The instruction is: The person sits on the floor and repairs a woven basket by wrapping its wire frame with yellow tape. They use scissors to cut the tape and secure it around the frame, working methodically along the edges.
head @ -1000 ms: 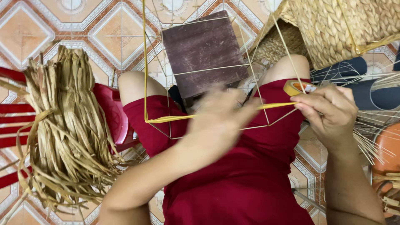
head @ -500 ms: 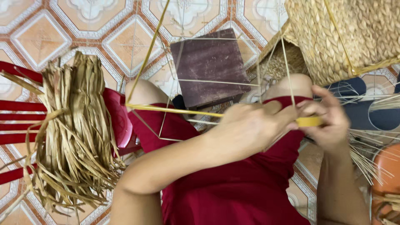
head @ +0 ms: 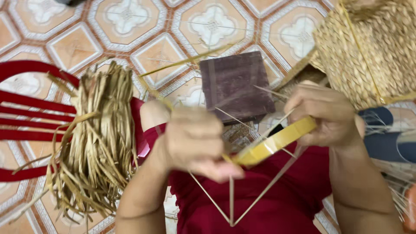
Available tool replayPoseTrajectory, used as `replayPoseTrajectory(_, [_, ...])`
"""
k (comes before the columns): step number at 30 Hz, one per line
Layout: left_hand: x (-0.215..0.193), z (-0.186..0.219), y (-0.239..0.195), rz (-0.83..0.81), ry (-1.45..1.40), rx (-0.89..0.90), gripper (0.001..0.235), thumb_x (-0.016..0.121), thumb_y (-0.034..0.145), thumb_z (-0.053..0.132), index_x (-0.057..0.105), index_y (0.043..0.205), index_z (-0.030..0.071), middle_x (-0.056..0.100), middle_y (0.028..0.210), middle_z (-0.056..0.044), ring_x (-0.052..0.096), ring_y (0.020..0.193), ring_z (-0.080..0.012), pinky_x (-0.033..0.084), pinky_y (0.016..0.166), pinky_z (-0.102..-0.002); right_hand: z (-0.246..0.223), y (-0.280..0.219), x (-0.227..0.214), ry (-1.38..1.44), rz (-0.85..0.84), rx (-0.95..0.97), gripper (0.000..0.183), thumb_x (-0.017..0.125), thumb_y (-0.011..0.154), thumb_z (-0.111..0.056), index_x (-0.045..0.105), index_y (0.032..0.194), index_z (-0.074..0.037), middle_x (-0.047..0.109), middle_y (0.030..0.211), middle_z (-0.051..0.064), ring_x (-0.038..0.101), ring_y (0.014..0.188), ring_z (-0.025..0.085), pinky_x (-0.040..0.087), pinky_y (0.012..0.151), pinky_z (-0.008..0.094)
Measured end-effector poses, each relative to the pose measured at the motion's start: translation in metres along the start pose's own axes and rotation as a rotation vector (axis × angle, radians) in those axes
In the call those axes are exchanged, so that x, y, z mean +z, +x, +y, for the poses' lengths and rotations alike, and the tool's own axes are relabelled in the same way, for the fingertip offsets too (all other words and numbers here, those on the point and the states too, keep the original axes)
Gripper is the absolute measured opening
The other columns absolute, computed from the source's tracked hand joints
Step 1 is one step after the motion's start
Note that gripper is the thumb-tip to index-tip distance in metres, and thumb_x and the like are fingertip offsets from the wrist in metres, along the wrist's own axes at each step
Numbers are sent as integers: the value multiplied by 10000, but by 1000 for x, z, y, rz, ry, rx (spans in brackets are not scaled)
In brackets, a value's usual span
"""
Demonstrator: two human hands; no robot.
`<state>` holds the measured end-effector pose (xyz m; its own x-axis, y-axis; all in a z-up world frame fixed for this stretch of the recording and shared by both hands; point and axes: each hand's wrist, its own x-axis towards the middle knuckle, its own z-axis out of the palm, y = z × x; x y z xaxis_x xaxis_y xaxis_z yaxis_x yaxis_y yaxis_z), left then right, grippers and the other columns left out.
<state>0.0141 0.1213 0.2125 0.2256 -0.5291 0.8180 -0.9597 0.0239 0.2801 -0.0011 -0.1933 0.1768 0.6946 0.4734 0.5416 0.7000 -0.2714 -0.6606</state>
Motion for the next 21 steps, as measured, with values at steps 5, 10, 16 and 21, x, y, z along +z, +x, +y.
replayPoseTrajectory(5, [-11, -45, -40, 22, -45, -180, 277, 675, 1098, 373, 732, 928, 162, 697, 928, -13, 660, 883, -130, 529, 689, -286, -5, 5, 31, -187, 212, 27, 131, 792, 866, -56, 679, 928, -79, 665, 822, 13, 596, 699, 102, 427, 625, 265])
replayPoseTrajectory(10, [-13, -76, -84, 43, 85, -435, 185, 647, 1063, 276, 777, 1007, 158, 785, 1028, 3, 690, 968, -97, 524, 834, -317, 15, 16, 76, -507, 221, 35, 246, 914, 864, -209, 696, 866, -95, 686, 828, -1, 582, 686, 106, 377, 614, 322])
replayPoseTrajectory(16, [-24, -87, -119, 88, -281, -830, 146, 672, 1020, 218, 769, 1067, 119, 763, 1081, -27, 704, 1044, -134, 577, 941, -307, 7, 23, 121, -596, 104, 183, 340, 930, 766, -354, 725, 879, -107, 671, 898, -3, 564, 781, 142, 392, 684, 348])
replayPoseTrajectory(21, [-23, -85, -148, 72, -486, -986, 143, 718, 955, 152, 786, 1071, 102, 759, 1120, -61, 711, 1062, -167, 597, 955, -321, -10, 29, 121, -519, 33, 111, 347, 888, 734, -330, 693, 891, -89, 694, 1114, 56, 612, 1002, 232, 458, 852, 373])
